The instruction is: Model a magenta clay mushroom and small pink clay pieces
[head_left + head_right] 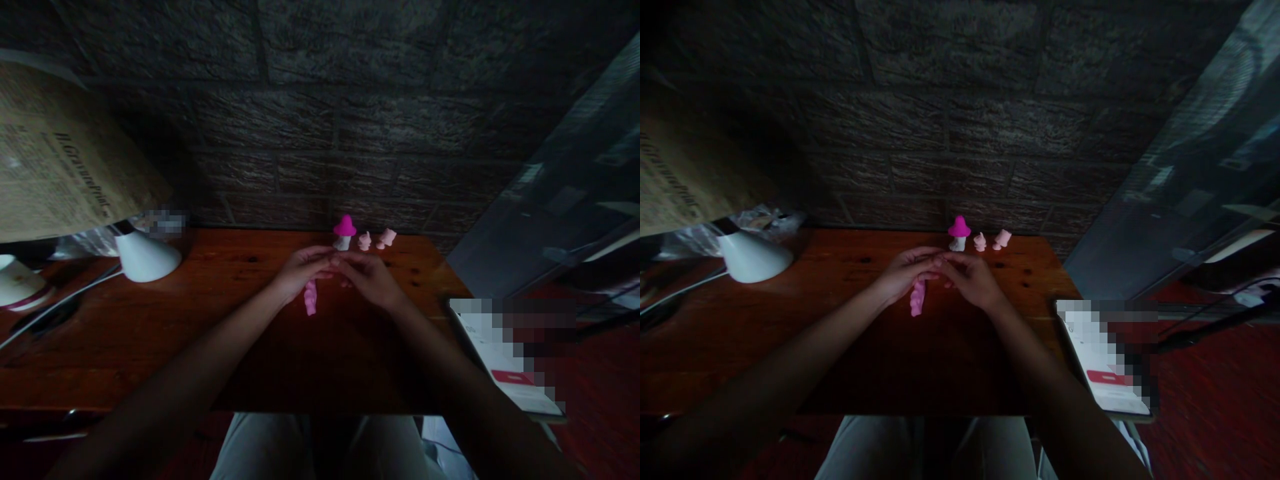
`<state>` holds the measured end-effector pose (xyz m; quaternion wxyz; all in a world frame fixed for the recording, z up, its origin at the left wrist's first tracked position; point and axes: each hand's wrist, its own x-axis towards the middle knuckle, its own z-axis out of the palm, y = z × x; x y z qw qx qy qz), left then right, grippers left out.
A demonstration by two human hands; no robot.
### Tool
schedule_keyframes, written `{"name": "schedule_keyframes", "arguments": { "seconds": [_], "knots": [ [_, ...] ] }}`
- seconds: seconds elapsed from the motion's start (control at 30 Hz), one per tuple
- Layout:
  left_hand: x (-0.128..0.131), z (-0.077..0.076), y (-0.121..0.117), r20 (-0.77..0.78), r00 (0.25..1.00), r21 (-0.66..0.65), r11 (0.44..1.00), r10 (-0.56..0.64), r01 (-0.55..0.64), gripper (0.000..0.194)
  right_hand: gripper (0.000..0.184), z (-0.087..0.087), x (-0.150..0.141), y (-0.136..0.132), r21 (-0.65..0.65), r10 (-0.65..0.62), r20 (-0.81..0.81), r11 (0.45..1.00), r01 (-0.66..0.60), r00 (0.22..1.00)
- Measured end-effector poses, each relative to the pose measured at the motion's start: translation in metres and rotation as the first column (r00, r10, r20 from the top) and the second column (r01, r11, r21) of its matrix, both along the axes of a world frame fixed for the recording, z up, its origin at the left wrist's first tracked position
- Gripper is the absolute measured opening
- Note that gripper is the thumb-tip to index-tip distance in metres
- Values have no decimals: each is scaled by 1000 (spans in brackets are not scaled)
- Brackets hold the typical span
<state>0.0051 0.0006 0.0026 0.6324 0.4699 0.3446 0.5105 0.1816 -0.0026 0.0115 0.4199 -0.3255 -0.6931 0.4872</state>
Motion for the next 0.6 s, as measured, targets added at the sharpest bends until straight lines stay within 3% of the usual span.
{"name": "schedule_keyframes", "arguments": {
  "seconds": [0.3, 0.6],
  "knots": [
    [-4, -1, 4, 19, 999, 1, 999, -49, 49, 29, 27, 1, 1, -1, -51, 23, -47, 998, -25, 999],
    [0, 4, -1, -15, 1000, -9, 1000, -12, 12, 27, 31, 2, 4, 2, -50, 11, -54, 999, -14, 998]
  ]
}}
